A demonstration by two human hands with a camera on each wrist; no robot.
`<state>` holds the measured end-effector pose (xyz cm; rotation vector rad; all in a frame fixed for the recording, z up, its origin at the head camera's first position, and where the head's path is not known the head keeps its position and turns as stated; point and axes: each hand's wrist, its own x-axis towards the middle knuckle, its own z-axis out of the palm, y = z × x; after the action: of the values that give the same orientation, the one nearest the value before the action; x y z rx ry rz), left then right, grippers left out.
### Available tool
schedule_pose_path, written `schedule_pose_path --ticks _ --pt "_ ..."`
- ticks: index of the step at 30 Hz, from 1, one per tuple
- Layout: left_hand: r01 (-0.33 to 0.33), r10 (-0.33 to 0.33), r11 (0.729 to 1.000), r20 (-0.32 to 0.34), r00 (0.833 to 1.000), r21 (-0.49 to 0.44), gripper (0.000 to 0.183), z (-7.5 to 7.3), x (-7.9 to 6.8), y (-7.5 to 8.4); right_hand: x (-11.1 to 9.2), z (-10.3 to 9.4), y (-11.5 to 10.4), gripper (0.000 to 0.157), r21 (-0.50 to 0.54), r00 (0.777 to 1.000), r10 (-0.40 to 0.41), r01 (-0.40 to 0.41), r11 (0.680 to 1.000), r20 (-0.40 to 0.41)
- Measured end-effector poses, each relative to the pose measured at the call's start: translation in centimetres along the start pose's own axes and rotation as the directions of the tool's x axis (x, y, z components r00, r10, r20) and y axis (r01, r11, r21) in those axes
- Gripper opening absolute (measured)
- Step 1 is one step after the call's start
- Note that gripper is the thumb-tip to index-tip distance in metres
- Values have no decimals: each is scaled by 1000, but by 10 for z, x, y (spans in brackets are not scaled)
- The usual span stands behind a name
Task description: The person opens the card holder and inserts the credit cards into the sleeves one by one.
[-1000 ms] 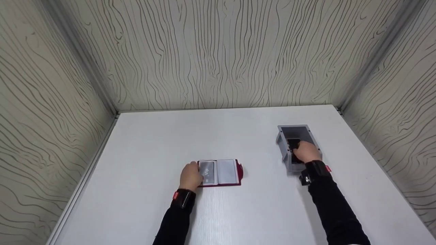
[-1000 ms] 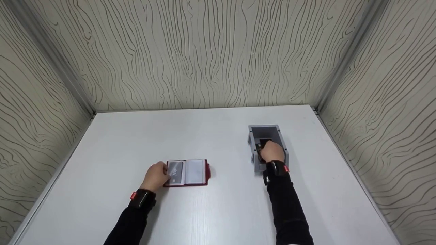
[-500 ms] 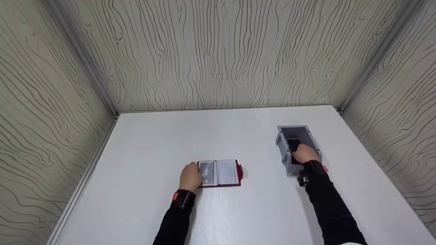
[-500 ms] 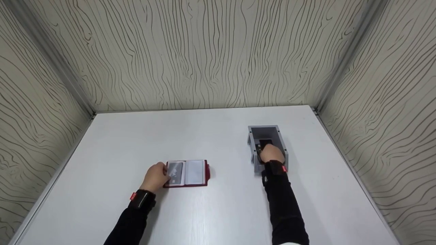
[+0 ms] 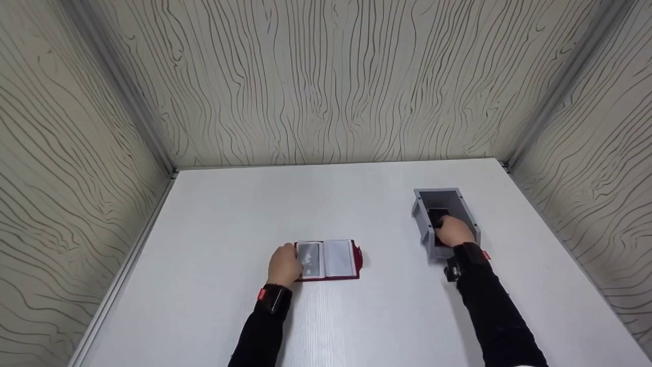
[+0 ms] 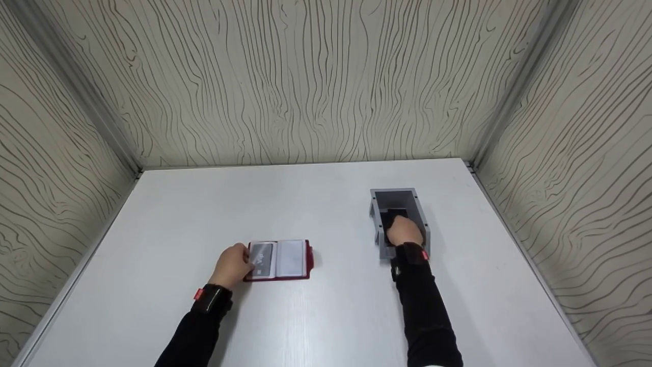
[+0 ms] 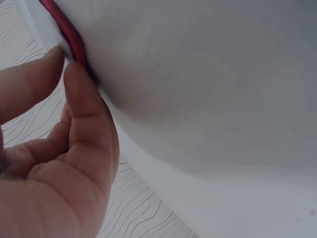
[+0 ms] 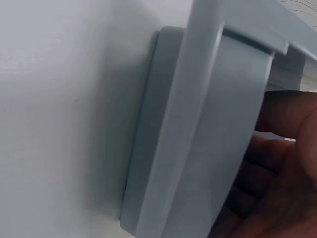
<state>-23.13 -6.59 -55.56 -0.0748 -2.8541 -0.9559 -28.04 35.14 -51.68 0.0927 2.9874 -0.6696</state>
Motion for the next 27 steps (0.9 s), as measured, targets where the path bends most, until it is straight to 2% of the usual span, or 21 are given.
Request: schedule_pose_path --ticks 9,17,27 --pt "-7 7 1000 -12 1000 -19 18 2 0 -1 2 -1 3 39 32 1000 -12 12 999 -15" --pt "-6 6 1000 -11 1000 -27 19 2 0 -1 3 -2 4 41 102 1000 -11 13 995 -16" --pt "-7 7 1000 -16 1000 -27 19 1 0 -1 5 -3 6 46 171 998 48 -53 984 32"
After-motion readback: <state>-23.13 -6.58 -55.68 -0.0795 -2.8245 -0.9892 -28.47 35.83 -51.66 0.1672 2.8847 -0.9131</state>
